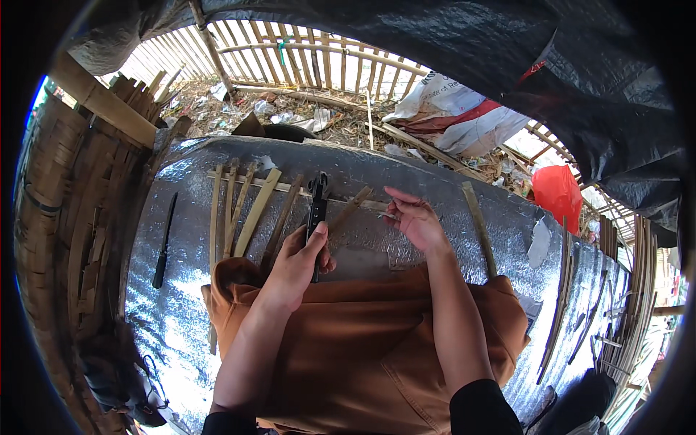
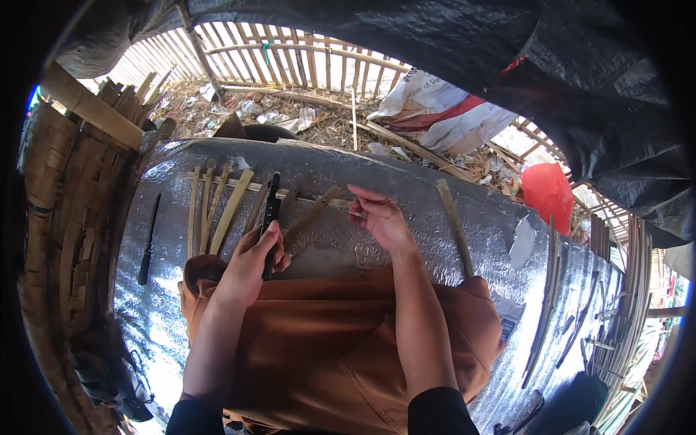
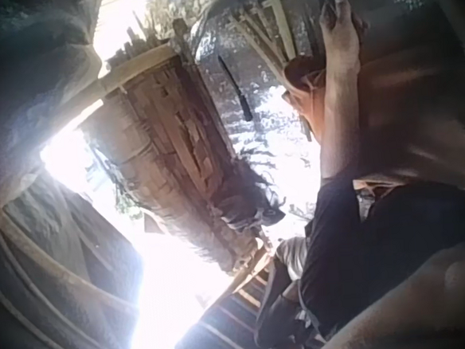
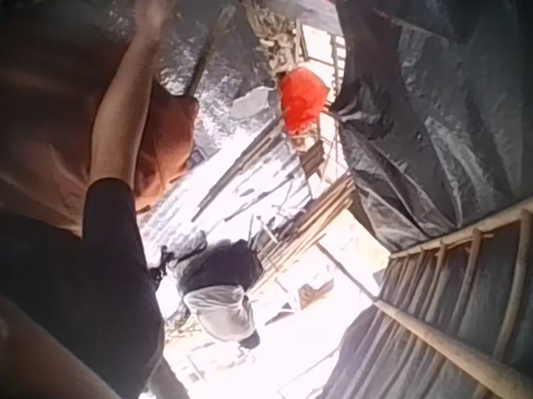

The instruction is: The person uses a handheld tool to punch holes into a bamboo strip, repeating the action along the length of several strips on a table.

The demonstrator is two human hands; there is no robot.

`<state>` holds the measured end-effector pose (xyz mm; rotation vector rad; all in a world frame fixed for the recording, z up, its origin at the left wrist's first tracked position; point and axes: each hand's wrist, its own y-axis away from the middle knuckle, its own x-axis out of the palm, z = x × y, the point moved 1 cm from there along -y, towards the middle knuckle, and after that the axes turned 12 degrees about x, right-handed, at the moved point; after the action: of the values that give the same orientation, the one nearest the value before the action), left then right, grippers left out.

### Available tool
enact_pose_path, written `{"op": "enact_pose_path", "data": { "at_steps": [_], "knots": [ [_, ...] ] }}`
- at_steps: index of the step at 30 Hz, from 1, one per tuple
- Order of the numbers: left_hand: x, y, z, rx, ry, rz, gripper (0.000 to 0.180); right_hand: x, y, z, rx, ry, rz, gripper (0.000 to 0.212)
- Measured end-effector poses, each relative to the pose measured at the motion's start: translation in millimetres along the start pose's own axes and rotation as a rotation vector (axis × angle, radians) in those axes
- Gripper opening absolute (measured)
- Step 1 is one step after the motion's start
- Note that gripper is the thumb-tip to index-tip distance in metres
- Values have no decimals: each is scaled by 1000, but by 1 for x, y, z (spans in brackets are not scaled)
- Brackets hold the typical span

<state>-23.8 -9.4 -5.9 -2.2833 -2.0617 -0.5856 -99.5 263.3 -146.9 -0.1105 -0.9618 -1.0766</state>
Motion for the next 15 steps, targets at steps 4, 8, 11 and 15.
{"op": "enact_pose_path", "data": {
  "at_steps": [4,8,11,15],
  "knots": [
    [0,1,-1,-36,43,-5,30,-1,-3,-5,2,49,46,29],
    [-2,0,0,-42,60,-6,30,1,-4,-2,-35,-5,76,24],
    [-1,0,0,-50,57,-8,30,1,-3,-2,-48,-5,65,22],
    [0,0,-2,-69,51,-22,30,2,-2,-2,-61,-1,36,21]
  ]
}}
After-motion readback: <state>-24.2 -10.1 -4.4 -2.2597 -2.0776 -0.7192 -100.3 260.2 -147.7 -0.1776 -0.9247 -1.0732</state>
